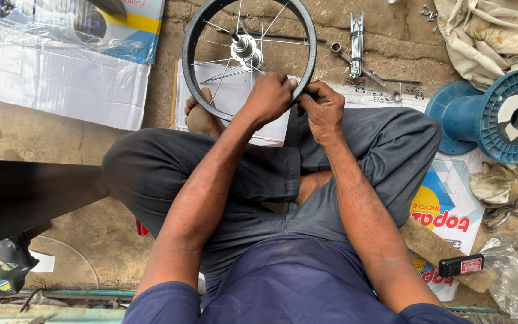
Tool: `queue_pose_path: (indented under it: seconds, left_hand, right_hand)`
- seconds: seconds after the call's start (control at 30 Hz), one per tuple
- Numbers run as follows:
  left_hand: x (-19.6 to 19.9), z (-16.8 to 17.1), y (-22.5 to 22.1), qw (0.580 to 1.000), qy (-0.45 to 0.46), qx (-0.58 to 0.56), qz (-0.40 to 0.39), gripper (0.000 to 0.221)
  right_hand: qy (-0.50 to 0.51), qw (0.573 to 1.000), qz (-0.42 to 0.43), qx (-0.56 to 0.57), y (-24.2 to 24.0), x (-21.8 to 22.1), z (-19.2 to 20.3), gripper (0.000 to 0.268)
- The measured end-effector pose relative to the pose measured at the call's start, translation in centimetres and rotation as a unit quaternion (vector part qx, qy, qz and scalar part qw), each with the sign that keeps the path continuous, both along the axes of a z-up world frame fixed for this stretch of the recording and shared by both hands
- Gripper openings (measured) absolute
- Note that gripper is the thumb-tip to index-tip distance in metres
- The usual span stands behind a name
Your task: The person assembles a bicycle wheel by inserting spokes into the hub and attaching them to the rim by hand.
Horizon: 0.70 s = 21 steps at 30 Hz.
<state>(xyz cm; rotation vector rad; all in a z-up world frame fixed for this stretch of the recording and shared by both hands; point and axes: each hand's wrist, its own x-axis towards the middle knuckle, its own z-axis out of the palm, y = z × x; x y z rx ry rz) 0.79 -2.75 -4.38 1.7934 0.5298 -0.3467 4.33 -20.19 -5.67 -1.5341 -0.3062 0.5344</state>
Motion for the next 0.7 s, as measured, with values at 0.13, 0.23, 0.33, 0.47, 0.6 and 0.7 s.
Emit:
queue_pose_path:
  seconds: [0.13, 0.23, 0.33, 0.47, 0.6, 0.7]
  left_hand:
    - [-0.3, -1.2, 0.5, 0.979, -0.074, -0.188, 0.038, 0.03]
    - [-0.2, -1.4, 0.5, 0.985, -0.085, -0.148, 0.024, 0.027]
    - [0.0, -1.1, -0.6, 0.998, 0.002, 0.052, -0.021, 0.045]
    - [-0.4, -2.2, 0.1, 0.984, -0.074, -0.162, 0.028, 0.031]
    - [-0.1, -2.4, -0.6, 0.993, -0.115, 0.014, 0.007, 0.041]
    - [0.1, -2.2, -0.8, 0.997, -0.071, 0.03, 0.016, 0.045]
  right_hand:
    - [-0.012, 1.0, -0.005, -0.004, 0.0, -0.2, 0.0, 0.017]
    - [-0.007, 1.0, -0.006, -0.005, 0.1, -0.1, -0.1, 0.019]
    - [-0.012, 1.0, 0.005, -0.008, -0.1, -0.1, -0.2, 0.019]
    - [-0.038, 0.999, 0.015, -0.02, -0.3, -0.1, 0.1, 0.019]
    - [-0.012, 1.0, 0.025, 0.004, -0.1, -0.1, 0.6, 0.017]
    - [-0.001, 1.0, 0.027, 0.016, -0.5, -0.3, 0.6, 0.013]
